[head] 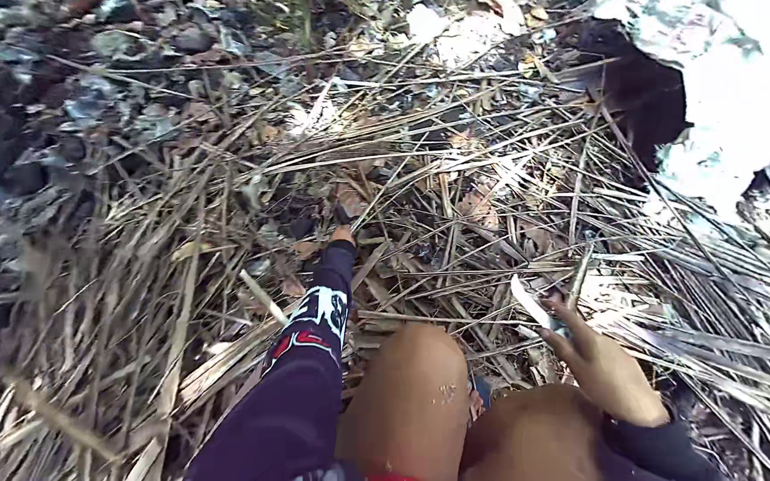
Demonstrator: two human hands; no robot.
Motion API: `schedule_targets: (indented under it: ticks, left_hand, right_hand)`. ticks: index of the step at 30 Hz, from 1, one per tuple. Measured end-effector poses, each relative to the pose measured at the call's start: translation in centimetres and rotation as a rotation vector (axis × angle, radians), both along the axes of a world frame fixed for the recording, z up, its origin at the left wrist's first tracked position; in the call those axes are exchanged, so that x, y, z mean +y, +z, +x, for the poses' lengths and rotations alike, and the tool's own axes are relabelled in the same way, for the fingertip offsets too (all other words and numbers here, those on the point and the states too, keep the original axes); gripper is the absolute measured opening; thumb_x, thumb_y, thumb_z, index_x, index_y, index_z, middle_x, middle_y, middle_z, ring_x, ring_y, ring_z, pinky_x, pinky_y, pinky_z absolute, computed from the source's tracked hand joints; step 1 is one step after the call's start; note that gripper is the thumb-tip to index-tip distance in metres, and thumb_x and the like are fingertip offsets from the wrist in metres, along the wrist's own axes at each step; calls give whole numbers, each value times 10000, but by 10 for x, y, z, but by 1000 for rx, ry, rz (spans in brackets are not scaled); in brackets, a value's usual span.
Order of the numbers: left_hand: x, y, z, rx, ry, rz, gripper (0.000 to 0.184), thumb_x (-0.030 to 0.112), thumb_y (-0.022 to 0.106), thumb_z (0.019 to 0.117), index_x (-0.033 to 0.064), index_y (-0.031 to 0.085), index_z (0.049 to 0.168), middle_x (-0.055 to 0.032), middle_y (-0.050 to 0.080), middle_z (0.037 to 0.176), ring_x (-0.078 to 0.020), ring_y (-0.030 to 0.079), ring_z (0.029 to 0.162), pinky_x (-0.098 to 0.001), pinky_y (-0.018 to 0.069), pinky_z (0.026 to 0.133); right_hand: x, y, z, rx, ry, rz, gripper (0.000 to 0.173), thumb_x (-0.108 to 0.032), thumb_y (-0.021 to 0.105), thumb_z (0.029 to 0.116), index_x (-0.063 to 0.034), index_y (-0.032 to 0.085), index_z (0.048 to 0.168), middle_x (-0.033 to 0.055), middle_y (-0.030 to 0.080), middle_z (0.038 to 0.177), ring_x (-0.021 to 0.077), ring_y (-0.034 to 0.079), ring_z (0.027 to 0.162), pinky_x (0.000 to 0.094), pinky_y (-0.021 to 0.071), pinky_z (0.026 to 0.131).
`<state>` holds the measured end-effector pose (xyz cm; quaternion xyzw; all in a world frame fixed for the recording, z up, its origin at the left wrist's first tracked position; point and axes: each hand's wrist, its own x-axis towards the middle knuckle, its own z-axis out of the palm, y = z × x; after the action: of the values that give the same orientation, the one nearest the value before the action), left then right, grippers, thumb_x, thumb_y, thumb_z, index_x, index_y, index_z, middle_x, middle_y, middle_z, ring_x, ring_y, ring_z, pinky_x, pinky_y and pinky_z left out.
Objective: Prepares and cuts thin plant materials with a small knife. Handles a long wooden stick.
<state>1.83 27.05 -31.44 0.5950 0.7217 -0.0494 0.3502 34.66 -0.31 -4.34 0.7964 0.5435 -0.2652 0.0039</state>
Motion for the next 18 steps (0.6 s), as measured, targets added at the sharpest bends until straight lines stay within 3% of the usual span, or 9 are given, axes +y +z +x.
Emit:
schedule_targets:
  ticks: [3,5,9,11,15,18]
  left_hand:
    - [31,-36,13,43,52,-73,537,265,528,1064,56,417,1546,-256,431,1558,-434,451,1422,-600,366,1157]
    - [37,-40,22,14,70,-80,570,328,531,1067,58,404,1553,-266,411,1567,-439,439,1428,-602,358,1157]
    - [47,-29,26,25,61,46,472,246,556,1052,80,510,1491,-252,478,1522,-457,489,1378,-640,396,1109]
    - [51,-6,15,46,58,116,458,175,573,1031,55,522,1471,-286,470,1510,-496,479,1366,-673,384,1097]
    - [32,68,-19,133,-34,92,444,231,436,1104,64,436,1515,-314,533,1436,-517,551,1291,-695,430,1034]
    - [-19,124,-56,127,-100,141,398,233,411,1114,51,525,1449,-326,597,1349,-540,583,1235,-732,429,994]
  right_hand:
    - [13,-7,-2,1,34,-34,517,-336,580,1022,-169,512,1507,228,717,909,462,683,775,703,496,716]
    - [21,-9,-3,11,39,-81,526,-357,575,1024,-162,507,1509,225,714,922,457,684,794,697,499,725]
    - [31,-16,-2,8,55,-38,495,-380,562,1024,-170,555,1472,210,728,941,455,696,819,698,503,725]
    - [33,-18,-2,28,62,-12,485,-371,546,1030,-165,557,1469,205,729,963,452,695,825,695,500,728]
    - [33,-16,-5,55,91,40,476,-357,535,1033,-153,560,1463,209,728,1000,449,699,858,697,502,751]
    - [31,-11,-13,79,106,49,472,-369,541,1040,-161,557,1464,219,723,1000,459,694,871,692,502,762]
